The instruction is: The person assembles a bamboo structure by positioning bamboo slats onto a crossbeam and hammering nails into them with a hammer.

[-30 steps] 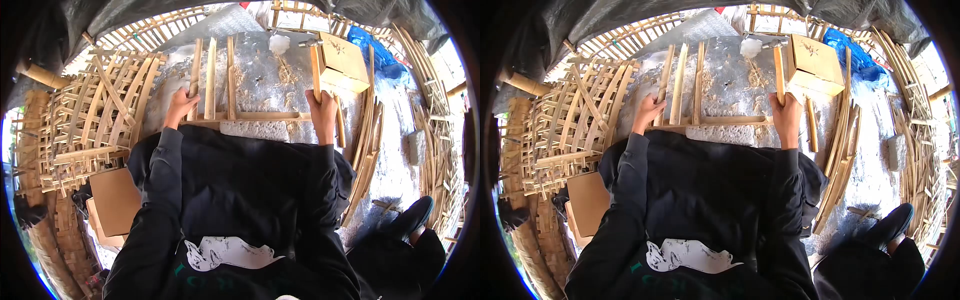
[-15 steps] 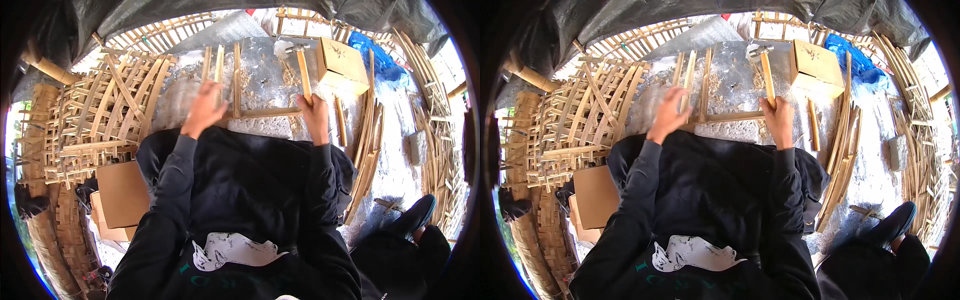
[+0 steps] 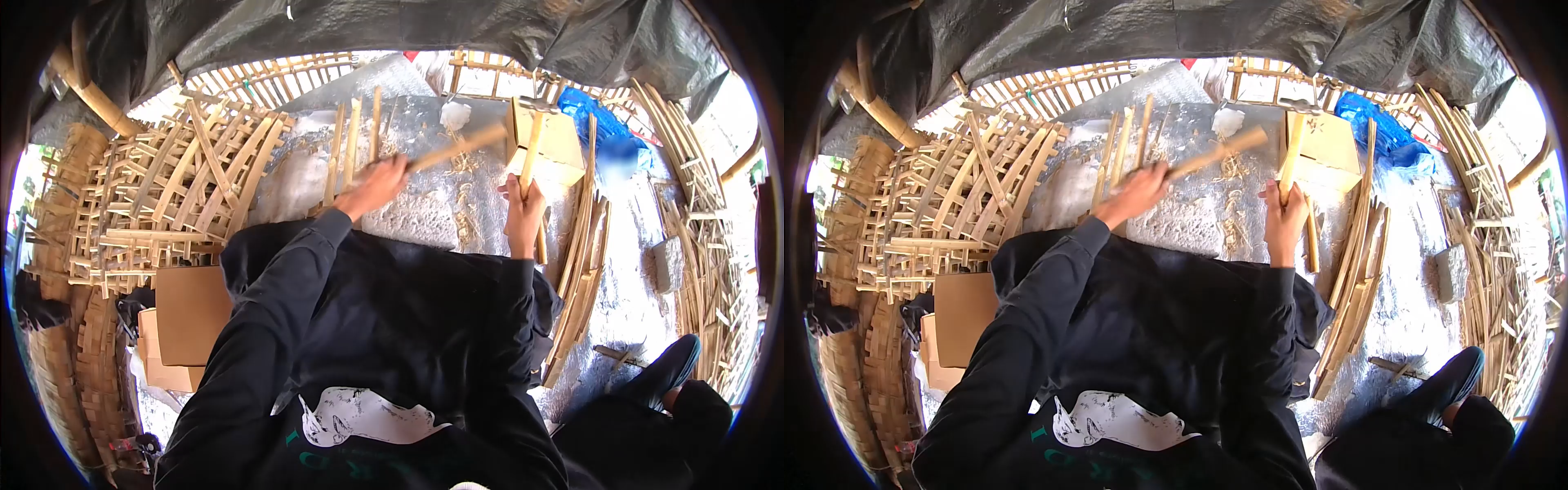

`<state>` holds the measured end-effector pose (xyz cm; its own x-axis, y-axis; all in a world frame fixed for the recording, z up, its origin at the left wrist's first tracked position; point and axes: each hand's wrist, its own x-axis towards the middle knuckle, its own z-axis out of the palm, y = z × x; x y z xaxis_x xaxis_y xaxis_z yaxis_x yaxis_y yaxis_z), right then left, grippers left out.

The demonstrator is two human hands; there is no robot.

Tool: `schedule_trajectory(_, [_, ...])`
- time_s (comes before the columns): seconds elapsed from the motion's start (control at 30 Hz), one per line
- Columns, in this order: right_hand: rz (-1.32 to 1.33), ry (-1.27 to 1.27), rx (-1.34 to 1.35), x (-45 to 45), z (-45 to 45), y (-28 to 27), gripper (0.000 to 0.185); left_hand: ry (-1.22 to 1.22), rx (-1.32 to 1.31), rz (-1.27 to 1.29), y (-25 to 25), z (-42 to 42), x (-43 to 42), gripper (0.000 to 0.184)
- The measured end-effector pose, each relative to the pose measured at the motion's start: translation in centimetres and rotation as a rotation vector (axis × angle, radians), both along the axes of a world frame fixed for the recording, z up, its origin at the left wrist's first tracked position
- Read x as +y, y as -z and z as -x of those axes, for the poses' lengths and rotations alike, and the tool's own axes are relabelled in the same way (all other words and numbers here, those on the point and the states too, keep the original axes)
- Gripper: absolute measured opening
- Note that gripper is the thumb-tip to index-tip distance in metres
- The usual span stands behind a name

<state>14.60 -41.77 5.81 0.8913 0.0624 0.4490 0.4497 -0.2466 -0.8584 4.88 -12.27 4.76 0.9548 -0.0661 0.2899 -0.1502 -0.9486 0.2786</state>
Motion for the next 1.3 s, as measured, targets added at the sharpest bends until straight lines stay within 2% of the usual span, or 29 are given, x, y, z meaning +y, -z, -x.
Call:
schedule_trajectory(0.03, [-0.111,0.003,-0.019,0.0,0.0,-0.4,0.029,-0.127,0.1,0.108,-1.7,-0.5,0.5,0.025])
schedule_trajectory(0.1, [-0.178,-0.008,-0.028,-0.6,0.3,-1.3,0.027,-0.193,-0.121,0.269,-4.3,-1.6,2.2,0.023])
schedule_trajectory(0.17, [-0.19,-0.016,0.021,-1.2,0.3,-2.0,0.03,-0.127,-0.462,0.403,-6.8,-3.0,4.5,0.024])
schedule_trajectory(0.27, [-0.185,-0.037,0.004,-1.7,-0.2,-1.4,0.028,-0.256,-0.574,0.542,-13.1,-2.8,5.1,0.026])
schedule_trajectory(0.3, [-0.153,-0.037,-0.024,-1.7,-0.2,-1.3,0.026,-0.254,-0.577,0.535,-14.1,-2.8,5.6,0.026])
schedule_trajectory(0.37, [-0.144,-0.046,-0.006,-1.4,-0.2,-0.6,0.027,-0.091,-0.779,0.912,-16.0,-2.7,6.4,0.029])
schedule_trajectory(0.43, [-0.213,-0.114,0.065,-0.4,-0.2,-0.2,0.028,0.009,-0.875,1.122,-17.0,-2.1,6.6,0.028])
schedule_trajectory(0.5, [-0.242,-0.163,0.105,0.0,0.7,-0.2,0.028,0.019,-0.984,1.375,-16.6,-2.0,5.9,0.026])
schedule_trajectory(0.53, [-0.285,-0.18,0.17,0.3,1.0,-0.5,0.027,0.025,-0.986,1.374,-15.7,-2.1,5.7,0.026])
schedule_trajectory(0.57, [-0.326,-0.199,0.233,0.5,1.2,-0.6,0.027,-0.01,-1.015,1.537,-14.7,-2.1,5.4,0.026])
schedule_trajectory(0.6, [-0.302,-0.218,0.256,0.4,1.2,-0.5,0.026,-0.05,-1.037,1.702,-13.1,-2.2,5.1,0.026])
schedule_trajectory(0.83, [-0.268,-0.397,0.419,0.2,1.1,1.1,0.028,-0.3,-1.119,2.207,-0.6,-4.2,1.0,0.027])
schedule_trajectory(0.97, [-0.214,-0.413,0.456,0.9,0.9,2.3,0.027,-0.449,-1.151,2.243,4.1,-3.8,-1.1,0.029])
schedule_trajectory(1.03, [-0.13,-0.411,0.417,0.9,0.5,3.5,0.028,-0.464,-1.107,2.13,6.7,-3.2,-1.5,0.029])
schedule_trajectory(1.1, [-0.041,-0.369,0.492,1.0,0.7,3.6,0.031,-0.561,-1.057,2.068,8.3,-1.6,-1.3,0.025])
schedule_trajectory(1.13, [-0.038,-0.37,0.503,1.1,0.5,4.1,0.031,-0.613,-0.9,2.046,8.4,-0.4,-1.3,0.024])
schedule_trajectory(1.2, [0.152,-0.29,0.309,1.1,0.1,5.1,0.036,-0.682,-0.563,1.935,9.3,2.6,-0.5,0.026])
schedule_trajectory(1.23, [0.157,-0.295,0.322,1.1,-0.1,5.8,0.036,-0.7,-0.559,1.934,9.1,4.2,-0.5,0.026])
schedule_trajectory(1.3, [0.366,-0.126,0.18,1.0,-0.9,6.7,0.036,-0.564,-0.265,1.826,8.5,6.5,-0.3,0.024])
